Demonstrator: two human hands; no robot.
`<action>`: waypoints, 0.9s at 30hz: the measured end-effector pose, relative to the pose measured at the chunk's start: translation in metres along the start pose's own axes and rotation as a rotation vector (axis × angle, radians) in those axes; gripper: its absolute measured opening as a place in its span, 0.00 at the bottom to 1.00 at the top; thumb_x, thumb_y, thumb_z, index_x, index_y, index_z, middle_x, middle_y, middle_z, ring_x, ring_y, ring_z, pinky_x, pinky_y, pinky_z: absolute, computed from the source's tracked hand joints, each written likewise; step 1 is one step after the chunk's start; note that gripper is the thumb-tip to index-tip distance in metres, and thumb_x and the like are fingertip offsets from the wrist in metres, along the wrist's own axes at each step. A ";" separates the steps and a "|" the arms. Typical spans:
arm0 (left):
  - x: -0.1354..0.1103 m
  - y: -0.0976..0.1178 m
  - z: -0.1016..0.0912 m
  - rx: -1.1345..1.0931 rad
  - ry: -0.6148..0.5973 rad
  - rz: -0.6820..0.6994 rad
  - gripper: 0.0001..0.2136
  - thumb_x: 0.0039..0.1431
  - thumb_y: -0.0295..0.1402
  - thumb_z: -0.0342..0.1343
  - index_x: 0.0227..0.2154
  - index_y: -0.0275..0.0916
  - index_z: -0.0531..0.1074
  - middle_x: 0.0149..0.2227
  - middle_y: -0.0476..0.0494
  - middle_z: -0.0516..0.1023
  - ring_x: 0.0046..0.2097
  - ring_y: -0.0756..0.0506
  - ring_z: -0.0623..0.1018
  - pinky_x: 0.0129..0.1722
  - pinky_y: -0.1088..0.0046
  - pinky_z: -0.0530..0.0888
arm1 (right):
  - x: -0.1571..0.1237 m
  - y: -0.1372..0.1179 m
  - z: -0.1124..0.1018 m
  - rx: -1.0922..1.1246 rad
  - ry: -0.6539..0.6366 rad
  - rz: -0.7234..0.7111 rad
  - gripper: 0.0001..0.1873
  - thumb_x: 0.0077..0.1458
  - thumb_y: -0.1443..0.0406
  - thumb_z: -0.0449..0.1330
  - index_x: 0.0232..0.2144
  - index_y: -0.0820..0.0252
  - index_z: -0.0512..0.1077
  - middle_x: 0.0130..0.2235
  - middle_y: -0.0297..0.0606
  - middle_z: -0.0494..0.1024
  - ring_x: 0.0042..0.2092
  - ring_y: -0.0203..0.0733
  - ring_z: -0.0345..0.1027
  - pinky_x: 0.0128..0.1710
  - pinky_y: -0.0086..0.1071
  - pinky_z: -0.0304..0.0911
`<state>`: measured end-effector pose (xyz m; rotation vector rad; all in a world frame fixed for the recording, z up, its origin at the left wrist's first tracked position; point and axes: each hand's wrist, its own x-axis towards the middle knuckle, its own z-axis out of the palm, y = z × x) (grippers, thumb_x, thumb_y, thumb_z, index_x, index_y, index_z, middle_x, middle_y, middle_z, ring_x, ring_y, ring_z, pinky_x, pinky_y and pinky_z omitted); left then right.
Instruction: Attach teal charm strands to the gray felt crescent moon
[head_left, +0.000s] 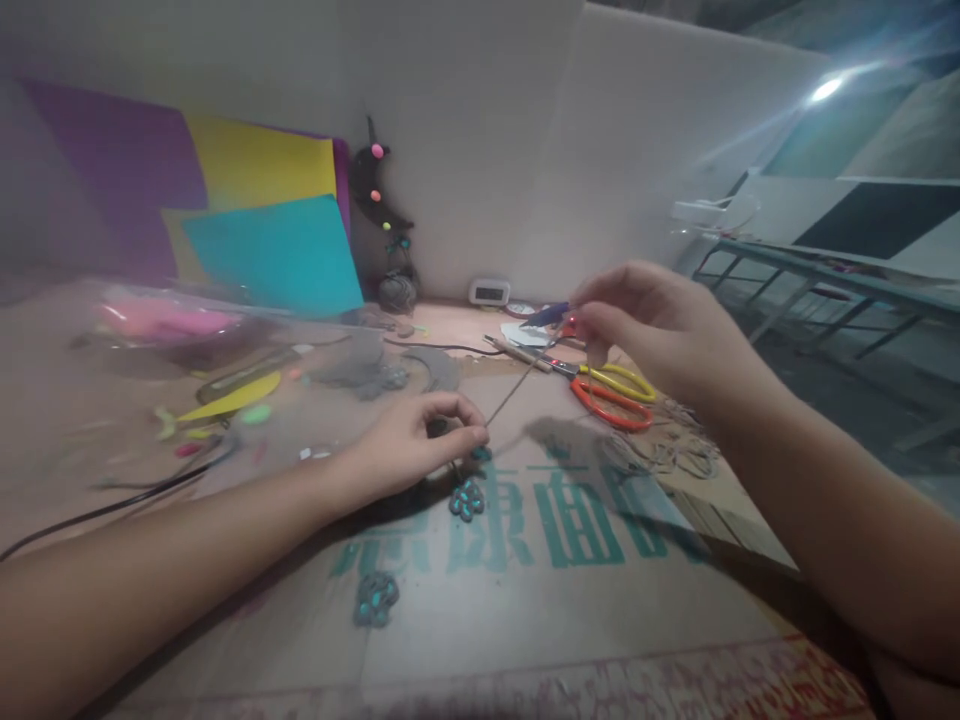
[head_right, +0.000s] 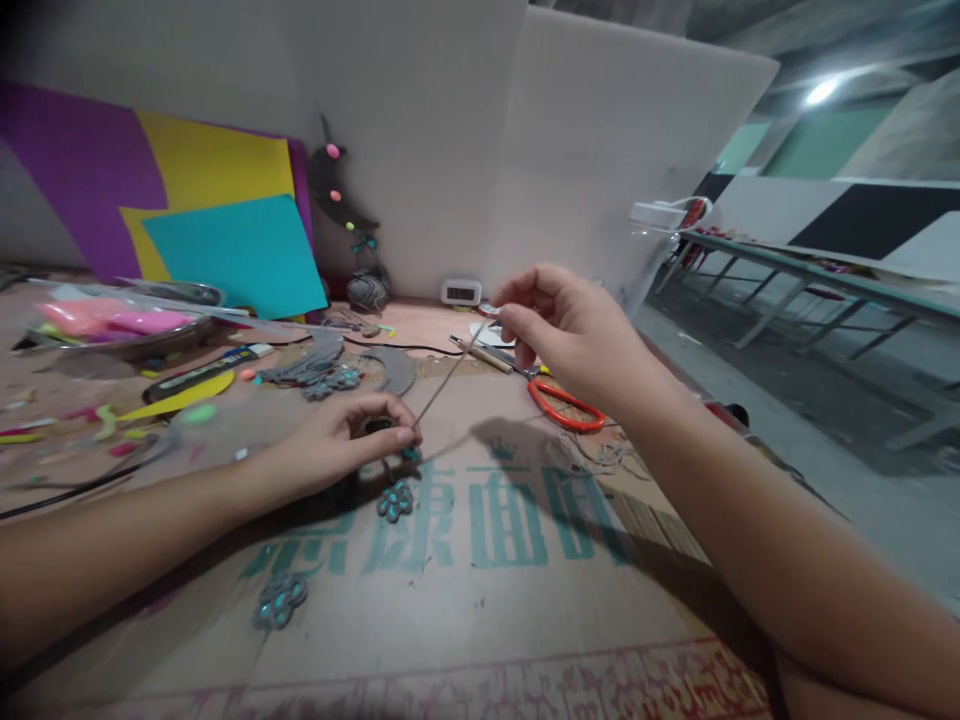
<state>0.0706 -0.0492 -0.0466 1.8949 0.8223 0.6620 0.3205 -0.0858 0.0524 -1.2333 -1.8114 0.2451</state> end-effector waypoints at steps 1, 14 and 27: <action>0.000 0.001 0.000 -0.005 -0.001 -0.005 0.12 0.59 0.44 0.59 0.33 0.40 0.76 0.35 0.44 0.83 0.38 0.45 0.80 0.41 0.71 0.73 | 0.001 0.005 0.001 -0.036 -0.013 0.012 0.04 0.59 0.66 0.63 0.38 0.57 0.75 0.31 0.35 0.78 0.24 0.33 0.69 0.25 0.31 0.66; 0.000 0.002 -0.002 -0.003 0.018 0.028 0.13 0.60 0.45 0.58 0.33 0.39 0.77 0.32 0.46 0.81 0.36 0.46 0.77 0.37 0.72 0.71 | -0.025 -0.001 0.040 0.156 -0.469 0.047 0.21 0.68 0.55 0.49 0.56 0.58 0.70 0.45 0.42 0.79 0.27 0.34 0.73 0.31 0.33 0.71; 0.002 -0.002 0.000 -0.122 0.003 -0.035 0.12 0.61 0.43 0.58 0.32 0.38 0.76 0.32 0.45 0.82 0.34 0.46 0.79 0.34 0.72 0.73 | -0.020 0.015 0.052 0.118 -0.542 0.277 0.06 0.61 0.63 0.57 0.34 0.59 0.72 0.31 0.33 0.77 0.28 0.34 0.70 0.29 0.29 0.65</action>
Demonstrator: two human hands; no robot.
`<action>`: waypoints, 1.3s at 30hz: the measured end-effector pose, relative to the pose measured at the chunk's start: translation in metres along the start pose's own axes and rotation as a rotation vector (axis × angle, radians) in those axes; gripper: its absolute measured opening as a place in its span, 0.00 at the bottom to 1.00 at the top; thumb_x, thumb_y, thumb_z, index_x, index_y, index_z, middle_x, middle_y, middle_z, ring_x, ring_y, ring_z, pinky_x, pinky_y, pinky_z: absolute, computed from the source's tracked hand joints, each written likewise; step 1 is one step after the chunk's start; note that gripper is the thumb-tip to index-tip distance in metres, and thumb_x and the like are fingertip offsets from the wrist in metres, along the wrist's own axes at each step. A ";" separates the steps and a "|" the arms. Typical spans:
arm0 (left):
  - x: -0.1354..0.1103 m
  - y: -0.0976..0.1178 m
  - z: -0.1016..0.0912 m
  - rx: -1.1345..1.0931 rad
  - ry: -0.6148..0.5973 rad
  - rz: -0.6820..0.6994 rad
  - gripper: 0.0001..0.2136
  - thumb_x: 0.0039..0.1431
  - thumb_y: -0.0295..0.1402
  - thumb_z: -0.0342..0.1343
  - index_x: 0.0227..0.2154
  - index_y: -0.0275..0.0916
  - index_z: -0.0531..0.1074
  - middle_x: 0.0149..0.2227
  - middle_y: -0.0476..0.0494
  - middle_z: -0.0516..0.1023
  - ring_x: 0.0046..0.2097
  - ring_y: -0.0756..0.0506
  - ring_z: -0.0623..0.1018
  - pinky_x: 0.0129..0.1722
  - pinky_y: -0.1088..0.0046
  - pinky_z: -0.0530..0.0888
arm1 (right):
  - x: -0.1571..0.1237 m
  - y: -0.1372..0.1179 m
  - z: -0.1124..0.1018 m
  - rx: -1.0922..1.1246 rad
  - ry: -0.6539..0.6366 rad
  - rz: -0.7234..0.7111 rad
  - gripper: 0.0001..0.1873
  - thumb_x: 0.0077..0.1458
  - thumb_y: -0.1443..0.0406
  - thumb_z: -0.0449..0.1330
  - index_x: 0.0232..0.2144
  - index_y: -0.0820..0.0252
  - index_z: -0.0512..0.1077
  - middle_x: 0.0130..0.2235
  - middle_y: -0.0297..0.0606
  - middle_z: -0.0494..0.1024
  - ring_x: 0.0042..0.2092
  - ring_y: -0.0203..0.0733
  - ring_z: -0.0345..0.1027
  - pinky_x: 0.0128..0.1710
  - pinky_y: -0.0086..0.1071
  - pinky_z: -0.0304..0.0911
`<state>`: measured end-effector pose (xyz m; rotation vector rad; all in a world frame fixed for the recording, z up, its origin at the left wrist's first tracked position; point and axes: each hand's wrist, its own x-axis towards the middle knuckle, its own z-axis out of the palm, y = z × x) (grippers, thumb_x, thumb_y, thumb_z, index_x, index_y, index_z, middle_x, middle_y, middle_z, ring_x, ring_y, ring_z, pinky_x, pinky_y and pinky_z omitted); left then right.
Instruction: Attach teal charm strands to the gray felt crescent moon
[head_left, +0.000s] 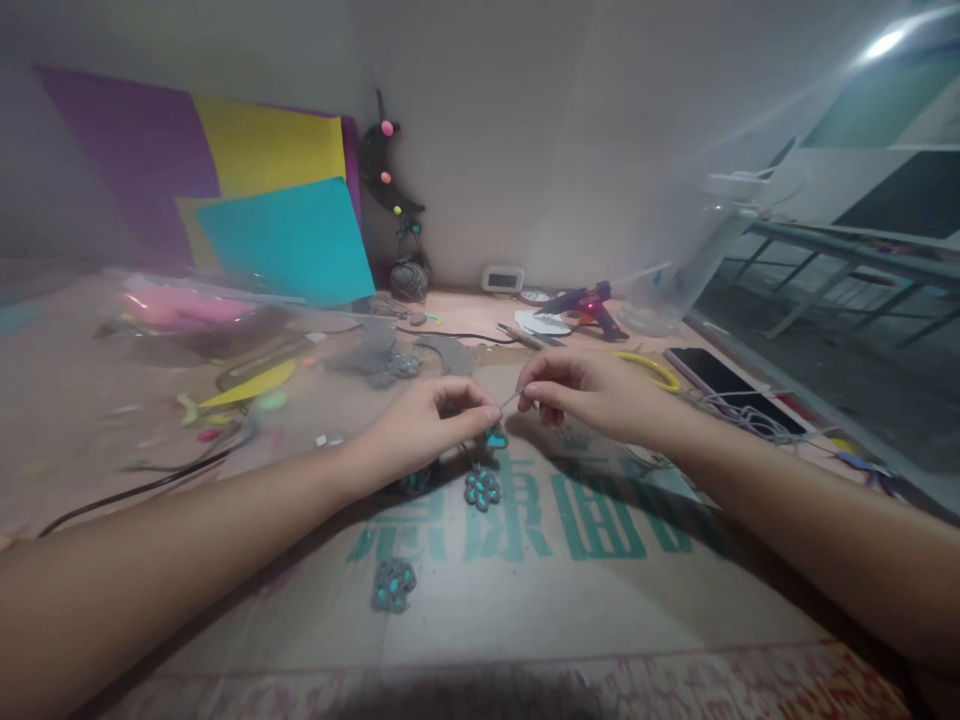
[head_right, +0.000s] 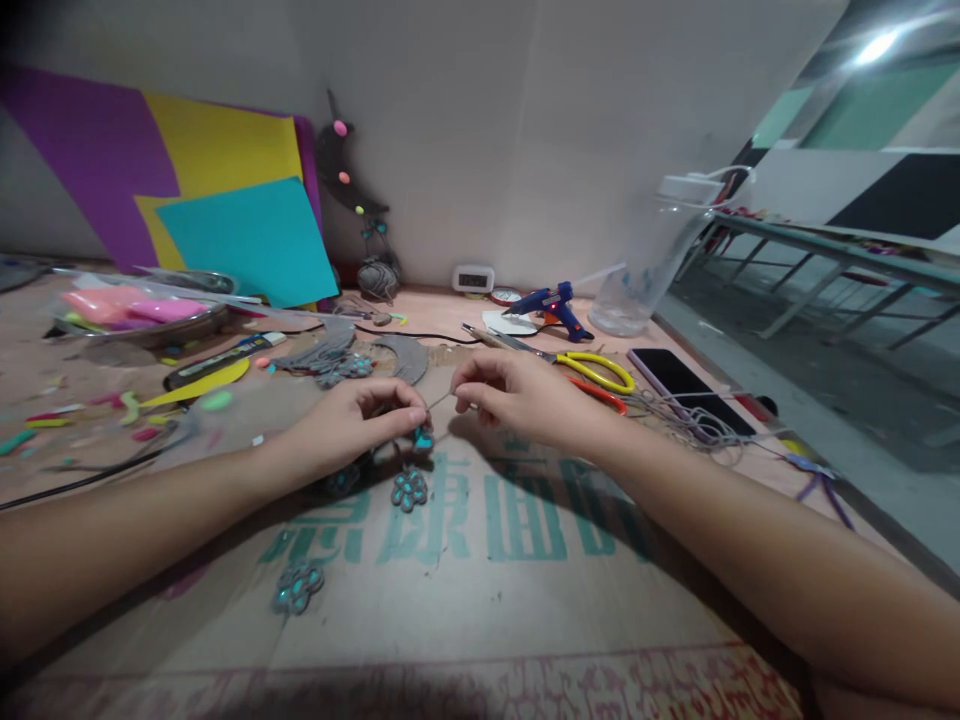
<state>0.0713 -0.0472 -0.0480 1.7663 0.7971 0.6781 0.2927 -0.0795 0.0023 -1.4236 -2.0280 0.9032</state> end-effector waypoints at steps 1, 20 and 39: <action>0.000 -0.001 0.000 -0.002 -0.005 0.005 0.12 0.61 0.43 0.58 0.33 0.38 0.76 0.32 0.44 0.81 0.34 0.46 0.79 0.34 0.72 0.73 | 0.000 0.001 0.000 0.044 0.016 -0.009 0.06 0.61 0.63 0.57 0.35 0.59 0.71 0.32 0.34 0.77 0.28 0.33 0.70 0.29 0.29 0.65; 0.006 0.051 -0.104 1.052 0.209 -0.116 0.14 0.61 0.43 0.52 0.43 0.45 0.78 0.44 0.45 0.83 0.42 0.39 0.79 0.36 0.69 0.68 | -0.020 -0.020 -0.025 -0.453 0.162 -0.294 0.15 0.61 0.65 0.55 0.44 0.54 0.80 0.27 0.36 0.80 0.28 0.41 0.73 0.28 0.33 0.63; 0.031 -0.014 -0.134 0.872 0.277 -0.215 0.12 0.48 0.44 0.61 0.28 0.41 0.74 0.27 0.46 0.77 0.30 0.43 0.75 0.28 0.72 0.63 | -0.022 -0.008 -0.026 -0.603 0.329 -0.353 0.11 0.59 0.56 0.60 0.38 0.48 0.81 0.32 0.39 0.83 0.29 0.48 0.75 0.28 0.40 0.64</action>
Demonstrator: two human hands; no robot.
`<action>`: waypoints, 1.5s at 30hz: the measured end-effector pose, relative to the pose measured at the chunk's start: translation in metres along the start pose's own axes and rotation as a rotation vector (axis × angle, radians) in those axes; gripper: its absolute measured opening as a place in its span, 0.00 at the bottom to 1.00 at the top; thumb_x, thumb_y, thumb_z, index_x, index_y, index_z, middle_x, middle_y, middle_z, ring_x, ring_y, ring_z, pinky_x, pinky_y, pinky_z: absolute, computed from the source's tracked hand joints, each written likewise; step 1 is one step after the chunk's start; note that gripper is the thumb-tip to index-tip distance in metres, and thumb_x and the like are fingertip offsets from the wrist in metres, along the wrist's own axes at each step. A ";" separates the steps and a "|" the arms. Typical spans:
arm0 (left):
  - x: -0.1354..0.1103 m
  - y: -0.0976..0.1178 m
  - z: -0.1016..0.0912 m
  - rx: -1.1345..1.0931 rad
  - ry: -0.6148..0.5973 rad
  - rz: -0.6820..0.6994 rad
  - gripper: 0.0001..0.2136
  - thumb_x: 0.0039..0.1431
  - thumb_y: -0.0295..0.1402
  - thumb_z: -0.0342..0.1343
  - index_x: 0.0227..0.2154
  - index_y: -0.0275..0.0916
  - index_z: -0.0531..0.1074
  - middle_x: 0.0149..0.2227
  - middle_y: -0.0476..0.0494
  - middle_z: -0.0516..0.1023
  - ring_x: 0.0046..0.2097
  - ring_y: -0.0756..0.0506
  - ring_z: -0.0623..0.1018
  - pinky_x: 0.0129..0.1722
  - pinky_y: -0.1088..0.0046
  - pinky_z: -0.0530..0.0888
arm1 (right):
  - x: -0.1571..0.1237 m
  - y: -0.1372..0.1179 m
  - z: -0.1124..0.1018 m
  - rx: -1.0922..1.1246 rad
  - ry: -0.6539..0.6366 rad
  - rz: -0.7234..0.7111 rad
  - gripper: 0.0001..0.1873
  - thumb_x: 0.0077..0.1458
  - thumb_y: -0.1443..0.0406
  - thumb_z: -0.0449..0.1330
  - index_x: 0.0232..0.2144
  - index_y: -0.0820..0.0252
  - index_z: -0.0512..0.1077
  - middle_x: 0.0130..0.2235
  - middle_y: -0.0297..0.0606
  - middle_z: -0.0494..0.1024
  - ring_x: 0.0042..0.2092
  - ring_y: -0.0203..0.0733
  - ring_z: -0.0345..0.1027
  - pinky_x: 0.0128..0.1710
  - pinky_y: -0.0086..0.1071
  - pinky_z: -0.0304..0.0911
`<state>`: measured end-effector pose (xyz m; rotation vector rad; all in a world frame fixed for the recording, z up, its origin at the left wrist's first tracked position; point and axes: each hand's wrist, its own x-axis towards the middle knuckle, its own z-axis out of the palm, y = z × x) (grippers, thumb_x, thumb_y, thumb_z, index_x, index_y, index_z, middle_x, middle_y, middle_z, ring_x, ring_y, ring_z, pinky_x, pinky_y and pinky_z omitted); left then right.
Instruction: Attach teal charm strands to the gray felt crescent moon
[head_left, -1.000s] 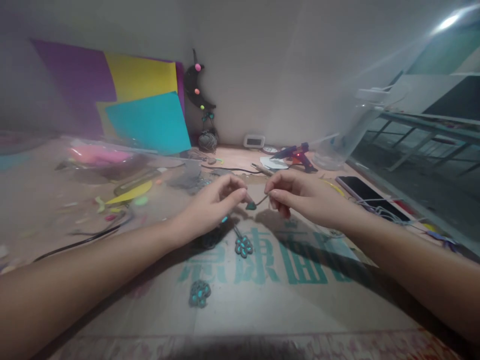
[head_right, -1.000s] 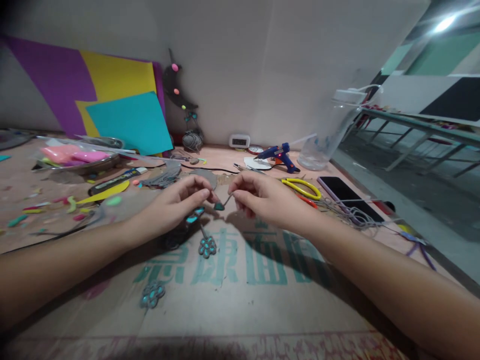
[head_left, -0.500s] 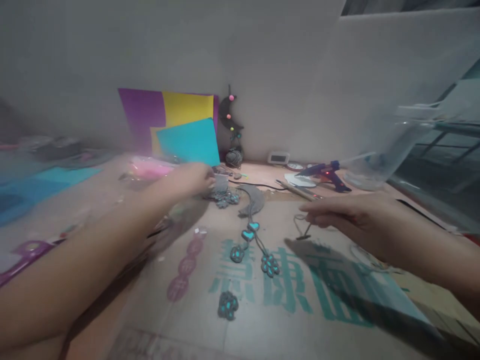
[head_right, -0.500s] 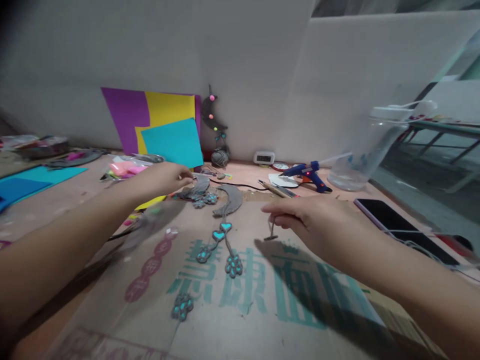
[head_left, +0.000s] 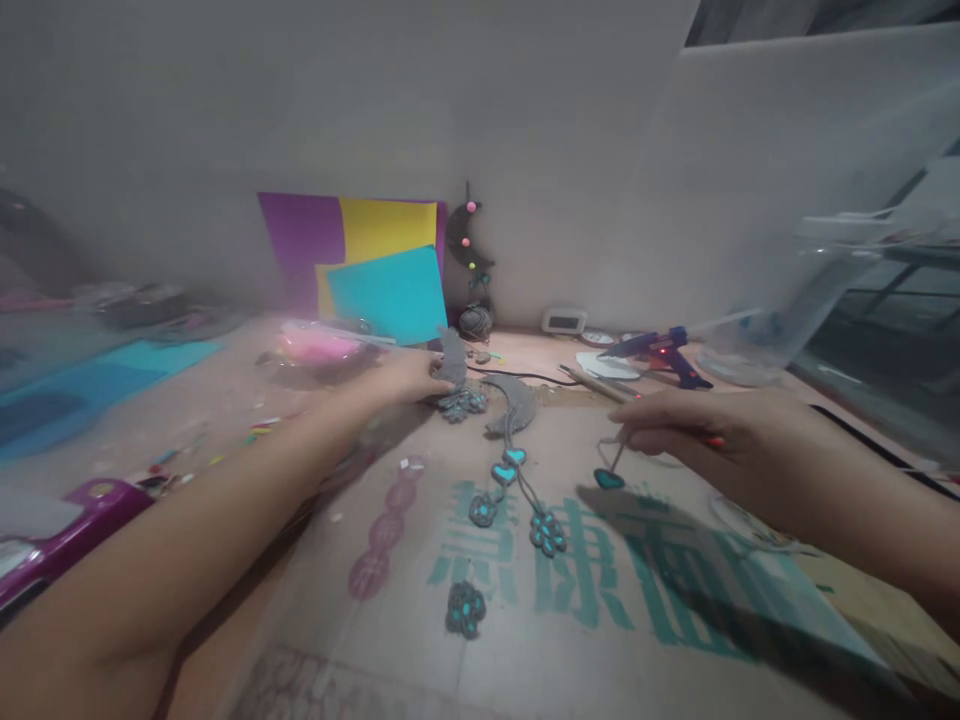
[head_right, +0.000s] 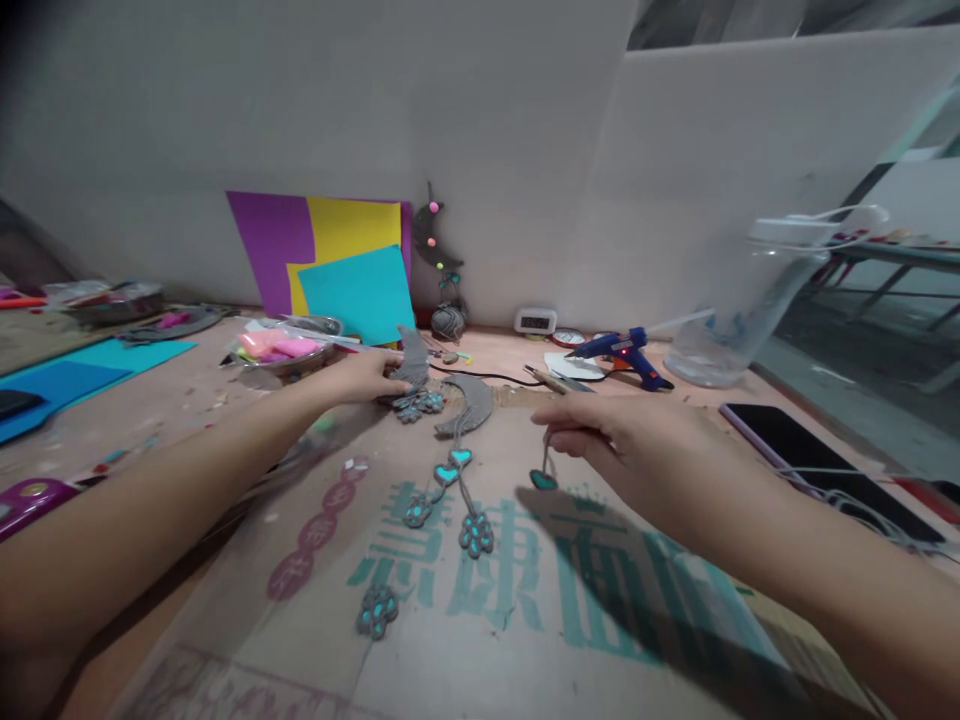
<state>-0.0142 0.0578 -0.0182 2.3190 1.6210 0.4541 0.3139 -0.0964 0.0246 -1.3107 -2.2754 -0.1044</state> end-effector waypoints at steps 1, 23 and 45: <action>-0.002 0.003 -0.004 -0.045 -0.001 -0.006 0.12 0.49 0.44 0.60 0.28 0.40 0.74 0.26 0.46 0.77 0.28 0.43 0.75 0.27 0.72 0.63 | 0.000 0.001 0.000 0.005 0.002 -0.001 0.10 0.59 0.56 0.60 0.35 0.48 0.81 0.32 0.38 0.83 0.29 0.49 0.75 0.28 0.41 0.64; -0.034 0.122 -0.061 -0.805 0.180 0.437 0.15 0.62 0.45 0.57 0.40 0.36 0.73 0.36 0.40 0.81 0.39 0.41 0.81 0.42 0.63 0.77 | 0.027 -0.017 -0.042 0.222 0.036 -0.001 0.10 0.63 0.59 0.57 0.34 0.58 0.73 0.32 0.37 0.77 0.32 0.38 0.68 0.32 0.30 0.63; -0.039 0.141 -0.021 -0.841 0.035 0.423 0.16 0.63 0.50 0.53 0.37 0.40 0.66 0.31 0.47 0.77 0.32 0.43 0.80 0.31 0.68 0.75 | 0.032 -0.029 -0.040 0.218 0.163 -0.059 0.07 0.58 0.62 0.64 0.30 0.59 0.74 0.25 0.30 0.69 0.26 0.32 0.53 0.26 0.29 0.50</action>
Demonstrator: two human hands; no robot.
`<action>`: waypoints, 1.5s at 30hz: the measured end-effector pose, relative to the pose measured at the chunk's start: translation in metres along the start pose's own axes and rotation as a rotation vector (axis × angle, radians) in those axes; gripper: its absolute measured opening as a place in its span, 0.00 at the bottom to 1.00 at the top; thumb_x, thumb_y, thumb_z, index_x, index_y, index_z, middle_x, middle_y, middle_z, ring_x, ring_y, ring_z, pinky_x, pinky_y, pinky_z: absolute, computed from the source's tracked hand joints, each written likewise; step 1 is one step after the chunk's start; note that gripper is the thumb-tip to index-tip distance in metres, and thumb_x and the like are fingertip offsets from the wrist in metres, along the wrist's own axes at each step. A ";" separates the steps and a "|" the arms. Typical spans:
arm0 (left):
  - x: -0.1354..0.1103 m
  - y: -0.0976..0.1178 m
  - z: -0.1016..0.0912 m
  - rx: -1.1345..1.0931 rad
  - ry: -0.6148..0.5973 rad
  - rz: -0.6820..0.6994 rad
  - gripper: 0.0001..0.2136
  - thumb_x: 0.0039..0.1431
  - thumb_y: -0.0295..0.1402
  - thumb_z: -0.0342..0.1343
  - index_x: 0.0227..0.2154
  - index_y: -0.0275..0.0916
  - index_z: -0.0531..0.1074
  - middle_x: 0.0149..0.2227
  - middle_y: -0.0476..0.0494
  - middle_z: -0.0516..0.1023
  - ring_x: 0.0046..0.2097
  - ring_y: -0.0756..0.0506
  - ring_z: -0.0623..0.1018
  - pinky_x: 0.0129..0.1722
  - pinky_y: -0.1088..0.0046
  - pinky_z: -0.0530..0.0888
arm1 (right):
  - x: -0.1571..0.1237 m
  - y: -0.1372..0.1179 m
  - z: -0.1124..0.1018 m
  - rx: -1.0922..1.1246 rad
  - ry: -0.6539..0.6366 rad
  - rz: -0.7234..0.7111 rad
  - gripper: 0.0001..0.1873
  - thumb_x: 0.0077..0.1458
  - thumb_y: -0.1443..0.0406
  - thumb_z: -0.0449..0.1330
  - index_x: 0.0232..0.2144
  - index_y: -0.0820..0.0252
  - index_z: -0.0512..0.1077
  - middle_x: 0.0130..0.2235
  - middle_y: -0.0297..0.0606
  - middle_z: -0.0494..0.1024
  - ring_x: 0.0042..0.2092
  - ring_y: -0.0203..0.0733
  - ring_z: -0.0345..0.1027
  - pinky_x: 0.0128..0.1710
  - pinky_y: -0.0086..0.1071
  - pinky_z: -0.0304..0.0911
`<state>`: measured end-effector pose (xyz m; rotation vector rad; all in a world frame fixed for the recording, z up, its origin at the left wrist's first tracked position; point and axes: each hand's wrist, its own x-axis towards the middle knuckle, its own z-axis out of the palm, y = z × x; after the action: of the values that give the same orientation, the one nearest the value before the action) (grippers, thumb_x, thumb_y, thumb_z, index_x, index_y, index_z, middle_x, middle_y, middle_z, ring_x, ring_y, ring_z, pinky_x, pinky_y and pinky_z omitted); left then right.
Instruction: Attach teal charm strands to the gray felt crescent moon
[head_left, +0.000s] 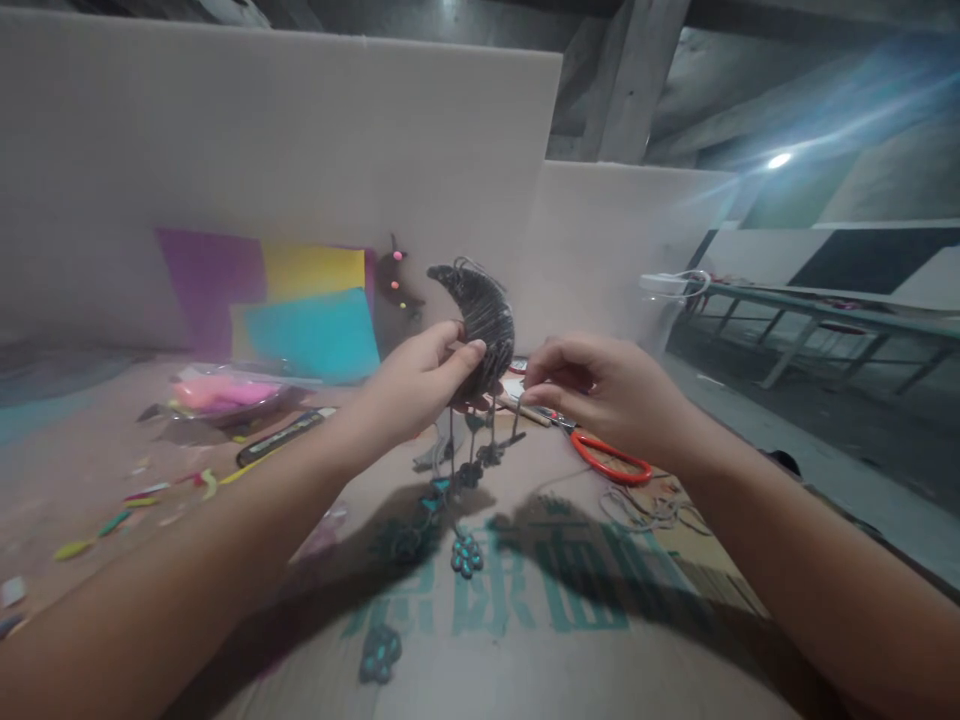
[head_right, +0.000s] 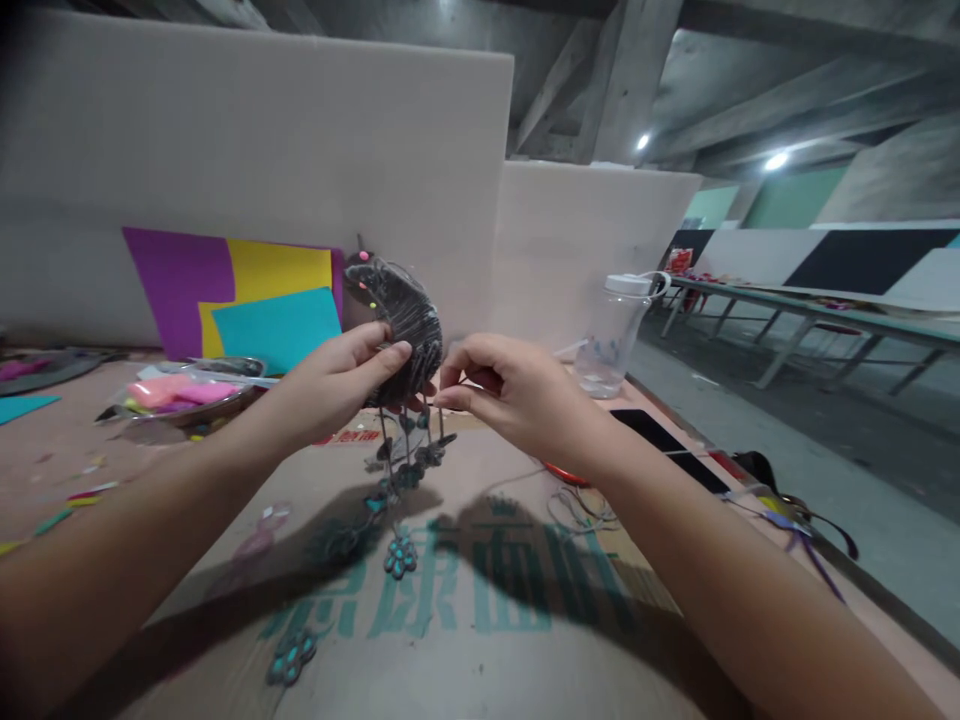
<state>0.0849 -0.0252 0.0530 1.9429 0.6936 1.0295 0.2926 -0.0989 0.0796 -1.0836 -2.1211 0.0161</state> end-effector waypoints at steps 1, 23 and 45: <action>0.000 0.000 0.002 -0.024 -0.013 -0.013 0.16 0.64 0.49 0.53 0.37 0.40 0.65 0.31 0.47 0.76 0.31 0.43 0.81 0.30 0.68 0.75 | 0.000 0.000 0.000 0.005 -0.003 -0.005 0.07 0.58 0.62 0.64 0.30 0.59 0.74 0.25 0.30 0.69 0.26 0.32 0.53 0.26 0.29 0.49; -0.004 0.004 0.014 -0.122 -0.120 -0.045 0.12 0.67 0.43 0.50 0.35 0.39 0.64 0.29 0.46 0.77 0.31 0.45 0.79 0.32 0.68 0.75 | -0.001 0.001 0.003 0.048 0.033 0.024 0.07 0.58 0.62 0.65 0.31 0.60 0.74 0.25 0.30 0.70 0.26 0.32 0.57 0.26 0.27 0.54; -0.013 0.007 0.016 0.089 -0.061 0.033 0.19 0.54 0.49 0.64 0.38 0.41 0.69 0.32 0.47 0.74 0.34 0.43 0.75 0.31 0.69 0.69 | 0.000 0.004 0.004 -0.044 0.087 -0.071 0.05 0.58 0.68 0.64 0.30 0.60 0.72 0.25 0.28 0.68 0.26 0.31 0.55 0.26 0.26 0.52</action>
<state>0.0927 -0.0447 0.0485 2.0597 0.6853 0.9695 0.2925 -0.0950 0.0751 -1.0148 -2.0887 -0.1099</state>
